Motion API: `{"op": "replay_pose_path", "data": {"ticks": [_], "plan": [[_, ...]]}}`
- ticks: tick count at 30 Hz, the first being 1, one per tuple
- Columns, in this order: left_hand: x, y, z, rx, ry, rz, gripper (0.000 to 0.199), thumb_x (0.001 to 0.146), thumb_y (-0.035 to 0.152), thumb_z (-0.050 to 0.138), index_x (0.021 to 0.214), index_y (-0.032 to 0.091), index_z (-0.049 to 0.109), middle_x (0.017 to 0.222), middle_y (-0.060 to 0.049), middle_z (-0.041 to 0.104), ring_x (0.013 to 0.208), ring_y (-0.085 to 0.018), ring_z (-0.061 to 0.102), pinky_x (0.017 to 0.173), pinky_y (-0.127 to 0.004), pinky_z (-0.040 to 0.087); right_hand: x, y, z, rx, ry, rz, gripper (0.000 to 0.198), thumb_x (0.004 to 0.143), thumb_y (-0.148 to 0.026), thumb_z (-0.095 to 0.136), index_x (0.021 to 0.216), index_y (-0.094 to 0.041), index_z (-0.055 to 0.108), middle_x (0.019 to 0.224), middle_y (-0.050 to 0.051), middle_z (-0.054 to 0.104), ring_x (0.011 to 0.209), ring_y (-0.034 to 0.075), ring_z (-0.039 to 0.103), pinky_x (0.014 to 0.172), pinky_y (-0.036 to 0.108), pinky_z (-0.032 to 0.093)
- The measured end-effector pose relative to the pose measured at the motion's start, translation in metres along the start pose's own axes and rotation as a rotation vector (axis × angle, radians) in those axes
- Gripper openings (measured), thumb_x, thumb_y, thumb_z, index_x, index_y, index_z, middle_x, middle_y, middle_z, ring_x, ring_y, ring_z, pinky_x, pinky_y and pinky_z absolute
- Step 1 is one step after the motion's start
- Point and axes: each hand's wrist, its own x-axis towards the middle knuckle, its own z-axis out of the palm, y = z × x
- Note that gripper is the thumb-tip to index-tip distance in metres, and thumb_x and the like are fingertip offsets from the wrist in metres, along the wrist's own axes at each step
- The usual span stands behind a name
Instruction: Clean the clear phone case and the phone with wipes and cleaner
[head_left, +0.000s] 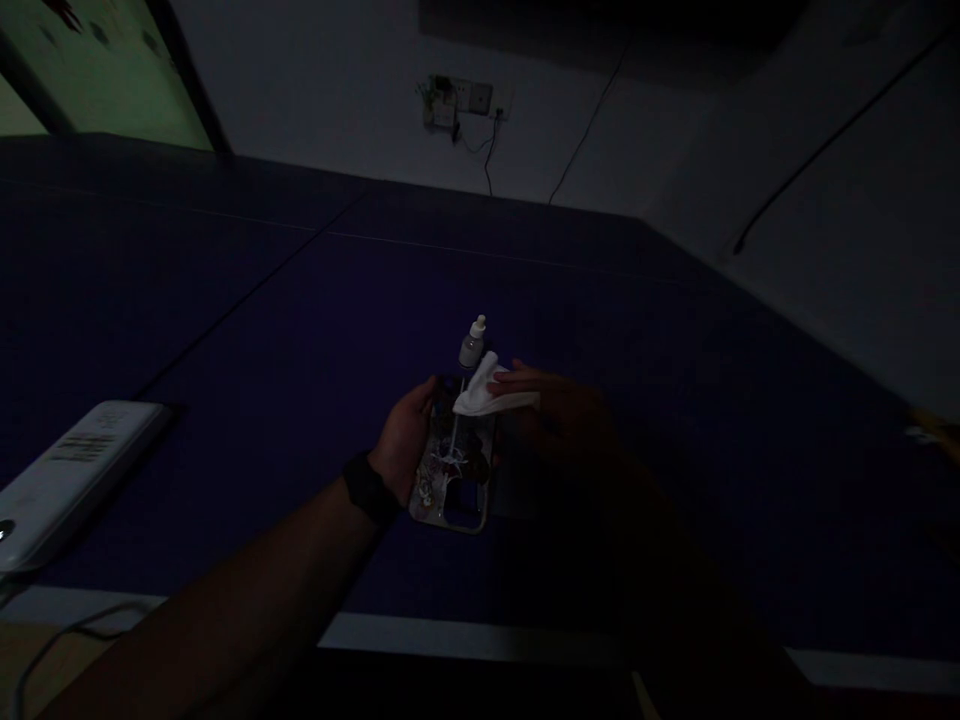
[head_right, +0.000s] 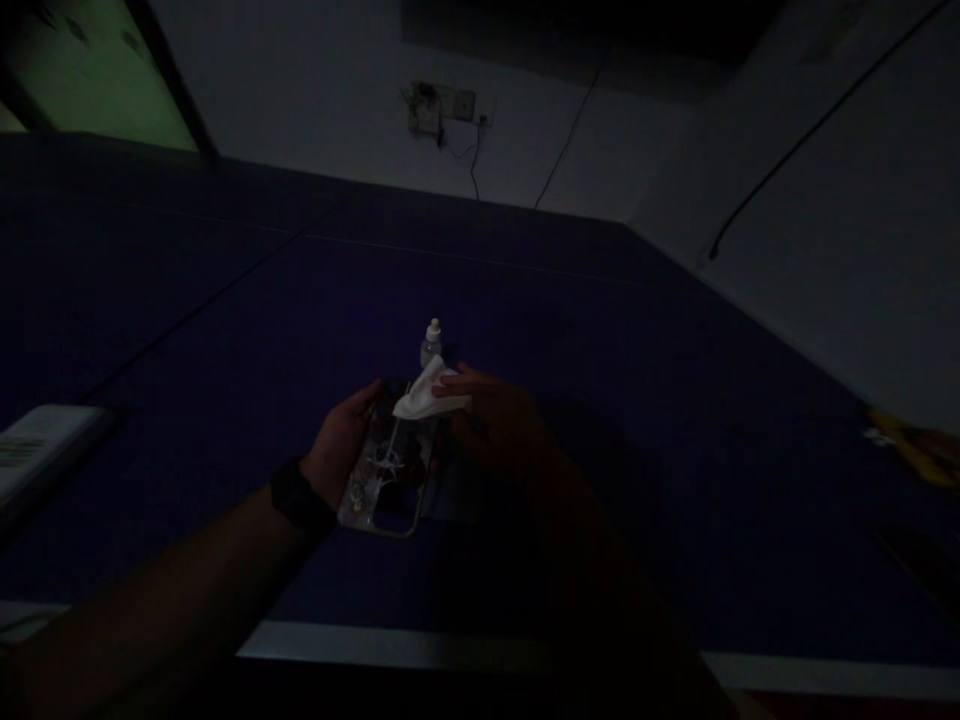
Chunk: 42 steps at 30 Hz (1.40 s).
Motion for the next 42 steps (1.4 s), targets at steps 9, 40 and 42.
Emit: {"op": "replay_pose_path", "data": {"ticks": [9,40,42], "plan": [[-0.002,-0.004,0.003,-0.139,-0.064,0.026,0.065,0.108,0.055,0.030,0.134,0.011,0.069,0.101,-0.018,0.080,0.083,-0.030,0.077,0.080,-0.042,0.061,0.011,-0.024,0.028,-0.067,0.018,0.074,0.043,0.109,-0.025,0.046,0.149,-0.022,0.065,0.151,0.011,0.069,0.145,0.027,0.062,0.126,0.051,0.048],[0.005,-0.008,-0.007,-0.213,-0.061,0.103,0.087,0.106,0.071,0.019,0.156,0.010,0.054,0.105,-0.018,0.080,0.088,-0.030,0.077,0.089,-0.043,0.058,0.011,-0.015,0.022,-0.100,-0.168,-0.026,0.047,0.107,-0.018,0.042,0.151,-0.013,0.060,0.157,0.016,0.062,0.153,0.026,0.053,0.129,0.056,0.043],[0.009,-0.008,-0.011,-0.250,-0.056,0.139,0.083,0.107,0.068,0.022,0.158,0.010,0.052,0.096,-0.014,0.080,0.079,-0.026,0.075,0.082,-0.037,0.058,0.015,-0.020,0.026,-0.092,-0.218,-0.072,0.049,0.106,-0.018,0.041,0.152,-0.014,0.060,0.158,0.013,0.062,0.155,0.024,0.050,0.131,0.052,0.041]]}}
